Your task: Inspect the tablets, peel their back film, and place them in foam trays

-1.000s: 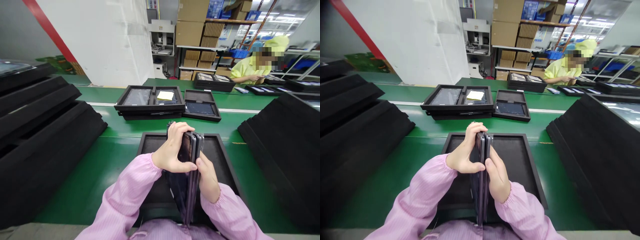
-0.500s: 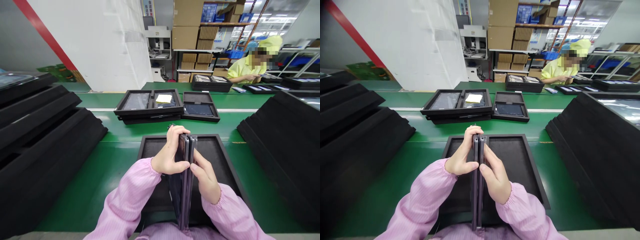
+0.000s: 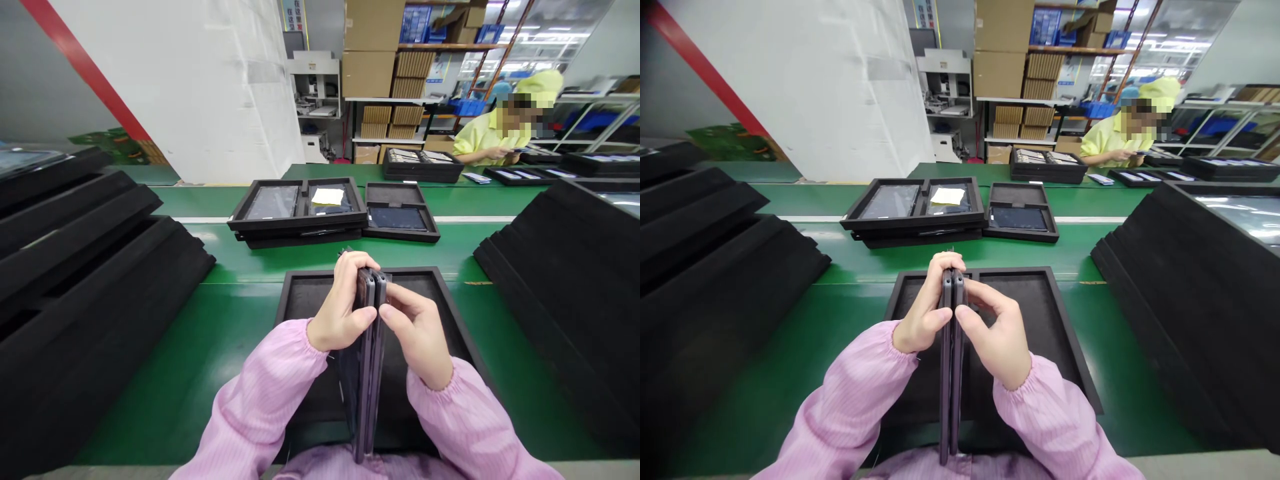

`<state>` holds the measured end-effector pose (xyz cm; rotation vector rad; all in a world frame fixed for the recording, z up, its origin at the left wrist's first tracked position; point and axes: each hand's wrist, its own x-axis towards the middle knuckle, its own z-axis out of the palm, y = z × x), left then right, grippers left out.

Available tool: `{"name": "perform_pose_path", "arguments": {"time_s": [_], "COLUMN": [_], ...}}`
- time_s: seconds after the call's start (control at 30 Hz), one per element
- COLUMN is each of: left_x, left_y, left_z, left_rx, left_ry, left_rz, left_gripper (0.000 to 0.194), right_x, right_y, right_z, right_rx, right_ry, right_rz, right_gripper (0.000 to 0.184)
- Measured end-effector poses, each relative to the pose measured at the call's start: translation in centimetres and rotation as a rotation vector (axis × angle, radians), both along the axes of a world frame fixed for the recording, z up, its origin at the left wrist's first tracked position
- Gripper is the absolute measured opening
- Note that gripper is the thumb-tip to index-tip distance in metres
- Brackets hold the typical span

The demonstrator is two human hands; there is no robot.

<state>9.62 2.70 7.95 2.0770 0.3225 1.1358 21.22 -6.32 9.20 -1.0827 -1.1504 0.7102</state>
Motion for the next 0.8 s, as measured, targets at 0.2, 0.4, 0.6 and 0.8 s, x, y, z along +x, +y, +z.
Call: {"name": "perform_pose_path", "arguments": {"time_s": [0.2, 0.4, 0.6, 0.8], "left_x": [0.0, 0.5, -4.6, -10.8], "left_y": [0.5, 1.8, 1.5, 1.0], "left_z": [0.1, -0.4, -2.1, -6.8], "left_rx": [-0.178, -0.359, -0.645, -0.865], "left_ry": [-0.051, -0.283, -0.187, 0.246], "left_rz": [0.018, -0.133, -0.013, 0.053], "left_gripper": [0.054, 0.048, 0.071, 0.074], "right_x": [-0.3, -3.0, -3.8, -1.7], "right_y": [2.5, 6.0, 6.7, 7.0], "right_z": [-4.0, -10.5, -11.7, -10.3], "right_rx": [0.103, -0.308, -0.404, -0.400], "right_ry": [0.171, 0.459, 0.433, 0.209], "right_rz": [-0.036, 0.136, 0.066, -0.131], "right_gripper": [0.031, 0.058, 0.076, 0.068]}}
